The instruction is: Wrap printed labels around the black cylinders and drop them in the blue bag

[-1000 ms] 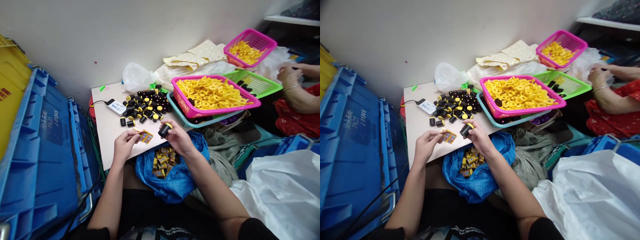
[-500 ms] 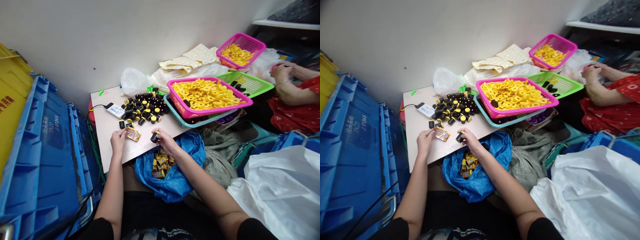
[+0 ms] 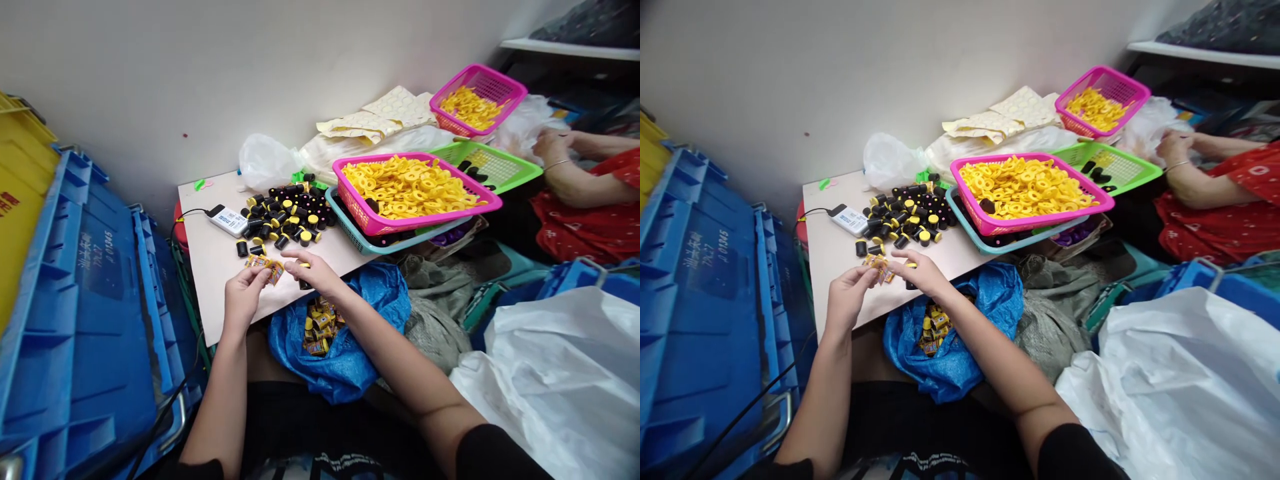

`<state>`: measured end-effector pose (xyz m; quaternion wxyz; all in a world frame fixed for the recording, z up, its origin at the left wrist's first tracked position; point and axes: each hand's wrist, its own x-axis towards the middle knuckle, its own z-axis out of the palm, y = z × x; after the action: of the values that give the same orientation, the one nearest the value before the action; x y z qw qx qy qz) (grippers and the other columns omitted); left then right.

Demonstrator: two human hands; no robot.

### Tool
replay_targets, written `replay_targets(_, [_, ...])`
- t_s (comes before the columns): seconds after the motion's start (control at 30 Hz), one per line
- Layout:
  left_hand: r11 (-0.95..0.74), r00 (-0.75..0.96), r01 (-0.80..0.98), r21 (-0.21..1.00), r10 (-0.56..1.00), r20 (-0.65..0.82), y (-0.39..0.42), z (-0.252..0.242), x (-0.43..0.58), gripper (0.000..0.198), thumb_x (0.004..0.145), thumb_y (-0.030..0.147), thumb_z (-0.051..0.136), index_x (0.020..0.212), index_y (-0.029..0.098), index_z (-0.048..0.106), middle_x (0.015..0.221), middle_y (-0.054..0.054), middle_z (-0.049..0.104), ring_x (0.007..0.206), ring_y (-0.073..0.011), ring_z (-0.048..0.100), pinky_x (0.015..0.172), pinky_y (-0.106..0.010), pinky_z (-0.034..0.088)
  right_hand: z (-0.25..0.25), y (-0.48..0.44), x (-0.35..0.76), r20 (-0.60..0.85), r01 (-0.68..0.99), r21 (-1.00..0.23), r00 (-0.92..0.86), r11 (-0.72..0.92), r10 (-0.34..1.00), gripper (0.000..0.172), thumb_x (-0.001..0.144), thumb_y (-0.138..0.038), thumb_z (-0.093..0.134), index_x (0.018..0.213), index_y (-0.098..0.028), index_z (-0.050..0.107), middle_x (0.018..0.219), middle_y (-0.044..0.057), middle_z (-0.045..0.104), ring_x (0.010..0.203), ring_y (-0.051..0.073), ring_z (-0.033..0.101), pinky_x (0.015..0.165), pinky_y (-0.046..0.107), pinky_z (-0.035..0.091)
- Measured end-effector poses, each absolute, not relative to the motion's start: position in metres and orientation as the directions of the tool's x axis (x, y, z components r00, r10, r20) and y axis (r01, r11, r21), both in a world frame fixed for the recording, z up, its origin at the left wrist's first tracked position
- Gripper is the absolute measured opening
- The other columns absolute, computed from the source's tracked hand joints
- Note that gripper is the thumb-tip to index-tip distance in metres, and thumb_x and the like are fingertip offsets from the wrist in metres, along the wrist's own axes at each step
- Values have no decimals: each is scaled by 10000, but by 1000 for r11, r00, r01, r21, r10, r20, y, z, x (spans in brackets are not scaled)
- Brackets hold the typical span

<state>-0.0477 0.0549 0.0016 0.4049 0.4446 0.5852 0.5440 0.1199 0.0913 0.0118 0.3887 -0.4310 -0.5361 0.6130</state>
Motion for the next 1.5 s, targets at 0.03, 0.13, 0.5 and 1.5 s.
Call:
replay_targets(0.03, [4,-269,80,997,963,17,51,4,-44,206,685,358,707,737,160,727,653,-11,655,626,-125,558,622,-243,449,14,89,119,-113,-7,-992,-353,-124,929,404,689,-469,690,956,-166,668,657,-22,557,615,112,491,586,244,377])
replay_targets(0.13, [-26,-261,108,994,964,54,43,8,-40,213,696,364,698,731,156,732,606,-2,631,600,-124,546,612,-251,450,17,82,123,-103,-88,-986,-355,-143,929,315,706,-445,675,835,-157,675,681,-7,559,631,108,471,565,232,360])
replay_targets(0.5, [-185,138,152,971,977,165,32,24,-33,294,801,427,626,697,172,730,695,-47,665,639,-145,576,598,-260,472,51,58,169,55,-336,-938,-392,-87,918,356,705,-280,708,1046,-212,632,927,13,611,784,122,572,700,244,475])
replay_targets(1.5, [180,157,-241,954,977,-145,32,30,-10,412,702,469,719,972,158,713,890,-70,716,765,-191,677,652,-302,579,22,49,186,61,-23,-998,-333,57,941,480,689,-408,760,1103,-192,649,909,42,679,774,158,641,730,312,530])
